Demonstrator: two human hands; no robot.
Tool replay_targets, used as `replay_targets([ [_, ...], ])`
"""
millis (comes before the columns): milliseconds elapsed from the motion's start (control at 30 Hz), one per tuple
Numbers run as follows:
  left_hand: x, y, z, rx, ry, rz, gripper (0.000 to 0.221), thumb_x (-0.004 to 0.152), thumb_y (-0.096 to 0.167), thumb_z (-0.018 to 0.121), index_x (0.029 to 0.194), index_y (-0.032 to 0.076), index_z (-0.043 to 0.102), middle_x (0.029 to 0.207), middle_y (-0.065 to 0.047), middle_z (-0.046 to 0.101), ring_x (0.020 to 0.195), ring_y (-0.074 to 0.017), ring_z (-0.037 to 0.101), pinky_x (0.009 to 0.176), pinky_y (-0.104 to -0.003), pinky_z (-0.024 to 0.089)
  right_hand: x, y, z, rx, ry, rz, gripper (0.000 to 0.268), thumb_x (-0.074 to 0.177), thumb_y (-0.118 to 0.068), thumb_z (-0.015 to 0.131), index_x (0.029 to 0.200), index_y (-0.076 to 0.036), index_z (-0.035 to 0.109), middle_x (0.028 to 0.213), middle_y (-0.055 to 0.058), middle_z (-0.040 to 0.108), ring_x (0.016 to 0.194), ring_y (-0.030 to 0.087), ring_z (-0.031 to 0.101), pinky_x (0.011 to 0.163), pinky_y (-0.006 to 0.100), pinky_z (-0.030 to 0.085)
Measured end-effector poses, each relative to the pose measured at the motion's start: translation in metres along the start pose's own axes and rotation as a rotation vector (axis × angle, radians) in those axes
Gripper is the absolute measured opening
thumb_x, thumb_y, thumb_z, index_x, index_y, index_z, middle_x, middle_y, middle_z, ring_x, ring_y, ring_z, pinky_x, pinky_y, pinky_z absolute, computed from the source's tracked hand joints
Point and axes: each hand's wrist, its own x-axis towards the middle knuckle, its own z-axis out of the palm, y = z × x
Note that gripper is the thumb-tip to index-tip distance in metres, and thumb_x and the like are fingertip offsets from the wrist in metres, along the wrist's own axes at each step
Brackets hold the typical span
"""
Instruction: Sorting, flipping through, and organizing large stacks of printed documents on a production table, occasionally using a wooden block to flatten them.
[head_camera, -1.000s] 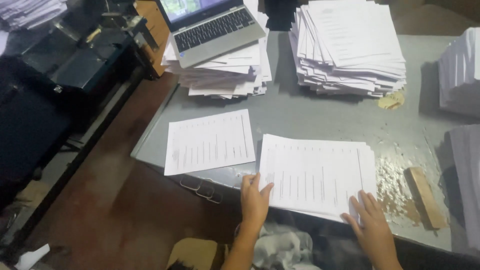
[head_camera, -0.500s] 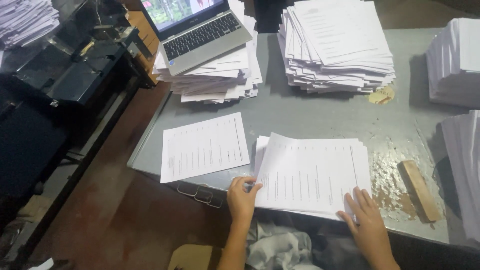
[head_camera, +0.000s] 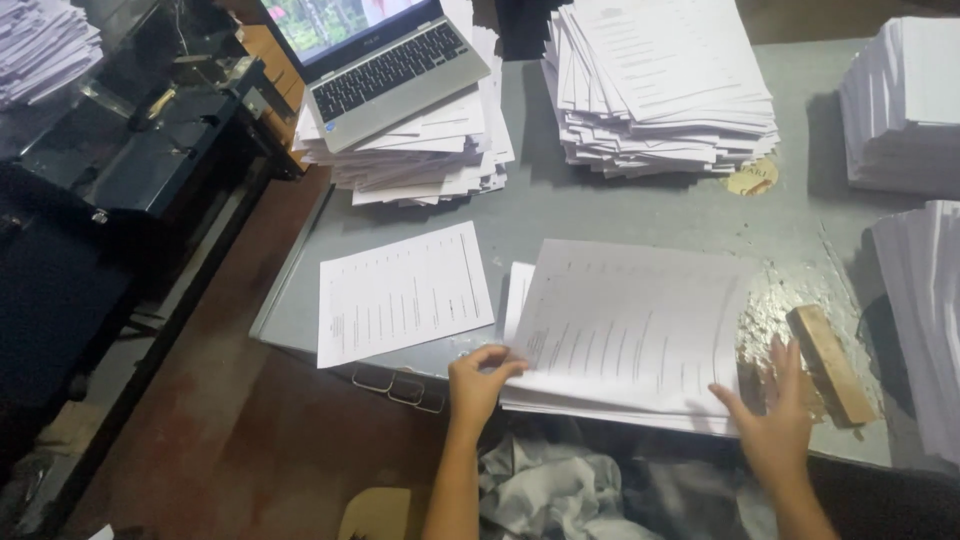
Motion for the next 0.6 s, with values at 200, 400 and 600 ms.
replay_targets([
  [200,0.042,-0.050,0.019,-0.452,0.012,0.283,0.015,0.070,-0.008,0.086,0.072,0.004,0.078,0.082,-0.008,0.080,0.082,-0.0195,0.074,0.077,-0.031,0.066,0.031,-0.007,-0.007,0.062,0.029,0.269,0.060,0.070,-0.008,0.089,0.127,0.000,0.070,0.112,0.023,0.074,0.104,0.031,0.070,0.093,0.043,0.054],
  [400,0.041,-0.061,-0.011,-0.198,-0.338,0.390,0.024,0.078,-0.004,0.077,0.065,0.013,0.065,0.101,-0.014,0.083,0.115,-0.0325,0.077,0.130,-0.048,0.025,0.070,0.127,-0.016,0.194,-0.464,-0.707,0.043,0.065,-0.020,0.088,0.106,-0.014,0.077,0.121,0.008,0.079,0.112,0.021,0.078,0.080,0.023,0.072],
  [600,0.024,-0.049,-0.016,0.022,-0.370,0.606,0.020,0.076,0.003,0.084,0.091,0.017,0.084,0.102,-0.002,0.084,0.113,-0.0243,0.075,0.123,-0.053,0.020,0.067,0.133,-0.008,0.237,-0.665,-0.481,0.028,0.092,-0.008,0.060,0.105,-0.002,0.083,0.120,0.019,0.080,0.124,0.037,0.069,0.110,0.045,0.053],
])
